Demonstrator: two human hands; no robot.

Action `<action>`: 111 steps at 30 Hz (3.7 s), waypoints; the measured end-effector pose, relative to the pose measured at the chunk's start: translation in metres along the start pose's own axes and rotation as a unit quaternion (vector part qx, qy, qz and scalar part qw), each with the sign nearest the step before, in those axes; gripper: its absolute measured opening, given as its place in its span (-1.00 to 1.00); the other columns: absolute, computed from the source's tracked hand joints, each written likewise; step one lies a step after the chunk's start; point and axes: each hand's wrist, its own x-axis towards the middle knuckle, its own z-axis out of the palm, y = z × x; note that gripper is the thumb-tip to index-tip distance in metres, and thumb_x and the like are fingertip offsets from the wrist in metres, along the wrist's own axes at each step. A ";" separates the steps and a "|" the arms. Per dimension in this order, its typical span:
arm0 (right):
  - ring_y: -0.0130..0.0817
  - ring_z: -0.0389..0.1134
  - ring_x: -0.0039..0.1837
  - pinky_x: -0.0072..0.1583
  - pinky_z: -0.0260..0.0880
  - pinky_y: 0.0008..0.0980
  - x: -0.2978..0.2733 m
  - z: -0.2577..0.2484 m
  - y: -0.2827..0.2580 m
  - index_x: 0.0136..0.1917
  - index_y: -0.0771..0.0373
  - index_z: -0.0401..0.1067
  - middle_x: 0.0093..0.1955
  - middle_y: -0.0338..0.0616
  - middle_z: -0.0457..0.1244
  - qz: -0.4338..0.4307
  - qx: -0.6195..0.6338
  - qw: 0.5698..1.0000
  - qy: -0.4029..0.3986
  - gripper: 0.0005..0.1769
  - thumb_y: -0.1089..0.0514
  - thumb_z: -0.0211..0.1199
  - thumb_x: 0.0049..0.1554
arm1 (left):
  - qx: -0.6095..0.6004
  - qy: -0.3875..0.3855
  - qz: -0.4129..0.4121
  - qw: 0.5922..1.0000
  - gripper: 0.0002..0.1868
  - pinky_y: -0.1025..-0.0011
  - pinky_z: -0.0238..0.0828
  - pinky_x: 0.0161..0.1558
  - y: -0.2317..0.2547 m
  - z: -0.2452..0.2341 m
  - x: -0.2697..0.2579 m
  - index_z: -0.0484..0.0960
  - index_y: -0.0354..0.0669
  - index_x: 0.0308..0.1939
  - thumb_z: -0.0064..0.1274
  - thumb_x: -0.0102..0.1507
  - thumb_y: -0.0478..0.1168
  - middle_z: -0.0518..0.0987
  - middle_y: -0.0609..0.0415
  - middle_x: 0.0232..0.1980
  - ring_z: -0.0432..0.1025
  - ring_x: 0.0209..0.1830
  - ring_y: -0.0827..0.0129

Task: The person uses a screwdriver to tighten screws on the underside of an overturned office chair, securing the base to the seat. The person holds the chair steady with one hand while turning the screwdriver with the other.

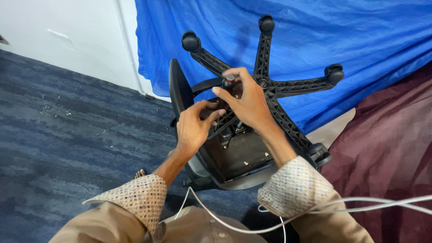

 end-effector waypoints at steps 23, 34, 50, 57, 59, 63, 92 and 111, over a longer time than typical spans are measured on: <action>-0.50 0.42 -0.03 0.02 0.47 -0.44 -0.016 0.004 0.008 0.20 0.29 0.39 -0.04 -0.19 0.38 0.006 0.180 0.984 -0.003 -0.53 0.15 0.45 0.07 | 0.149 -0.014 0.087 0.985 -0.63 0.13 0.42 -0.30 0.011 -0.001 -0.004 0.69 0.06 0.15 0.13 0.31 0.04 0.69 -0.04 -0.38 0.58 -0.33 0.04; -0.47 0.39 0.14 0.16 0.45 -0.44 -0.014 -0.001 0.016 0.35 0.26 0.30 0.10 -0.21 0.37 -0.039 0.218 0.975 -0.001 -0.57 0.26 0.28 0.24 | 0.180 -0.025 0.103 0.978 -0.60 0.16 0.50 -0.20 0.001 0.002 0.002 0.74 0.10 0.08 0.19 0.28 0.15 0.71 -0.03 -0.25 0.61 -0.21 0.07; -0.55 0.44 0.00 0.02 0.50 -0.50 -0.003 0.003 0.020 0.26 0.27 0.34 0.03 -0.25 0.38 -0.019 0.188 0.982 -0.009 -0.55 0.19 0.38 0.14 | 0.121 -0.113 0.053 0.985 -0.62 0.30 0.49 -0.32 0.006 -0.006 0.018 0.73 0.05 -0.03 0.12 0.27 0.16 0.69 0.02 -0.43 0.65 -0.41 0.30; -0.52 0.46 -0.10 -0.11 0.53 -0.51 -0.007 0.003 0.019 0.15 0.33 0.44 -0.08 -0.19 0.40 0.049 0.173 0.983 0.048 -0.61 0.25 0.47 0.09 | 0.199 0.032 0.246 0.948 -0.41 0.14 0.50 -0.29 -0.013 -0.008 0.008 0.74 -0.14 -0.03 0.41 -0.03 0.11 0.69 -0.12 -0.30 0.59 -0.31 -0.03; -0.52 0.47 -0.12 -0.13 0.54 -0.52 -0.006 -0.007 0.016 0.16 0.32 0.44 -0.08 -0.19 0.41 0.046 0.171 0.981 0.078 -0.61 0.24 0.47 0.09 | 0.228 0.008 0.197 0.954 -0.47 0.10 0.51 -0.22 -0.015 -0.011 0.001 0.77 -0.12 -0.11 0.44 -0.10 0.02 0.71 -0.11 -0.22 0.60 -0.23 -0.07; -0.52 0.48 -0.07 -0.09 0.60 -0.49 -0.006 -0.020 0.010 0.17 0.31 0.43 -0.07 -0.18 0.40 0.029 0.217 0.967 0.129 -0.63 0.24 0.46 0.13 | 0.257 -0.085 0.076 0.960 -0.56 0.15 0.56 -0.13 -0.009 -0.021 -0.006 0.74 -0.09 -0.04 0.35 0.02 -0.10 0.70 -0.15 -0.32 0.61 -0.26 -0.03; -0.57 0.40 -0.03 -0.02 0.47 -0.55 -0.021 0.015 -0.018 0.23 0.29 0.41 0.00 -0.23 0.38 0.004 0.258 0.965 0.043 -0.63 0.24 0.40 0.19 | 0.258 -0.160 0.077 0.950 -0.63 0.25 0.58 -0.12 -0.021 -0.103 -0.005 0.77 -0.03 -0.10 0.30 0.02 -0.11 0.73 -0.08 -0.30 0.65 -0.26 0.10; -0.52 0.42 0.06 0.06 0.47 -0.48 -0.034 0.029 -0.023 0.21 0.25 0.45 0.02 -0.24 0.35 -0.048 0.205 0.977 -0.018 -0.62 0.22 0.46 0.15 | 0.253 -0.098 0.070 0.960 -0.58 0.18 0.04 0.54 -0.030 -0.096 -0.029 0.74 0.06 -0.15 0.40 -0.09 -0.12 0.71 -0.16 -0.17 0.55 0.04 -0.12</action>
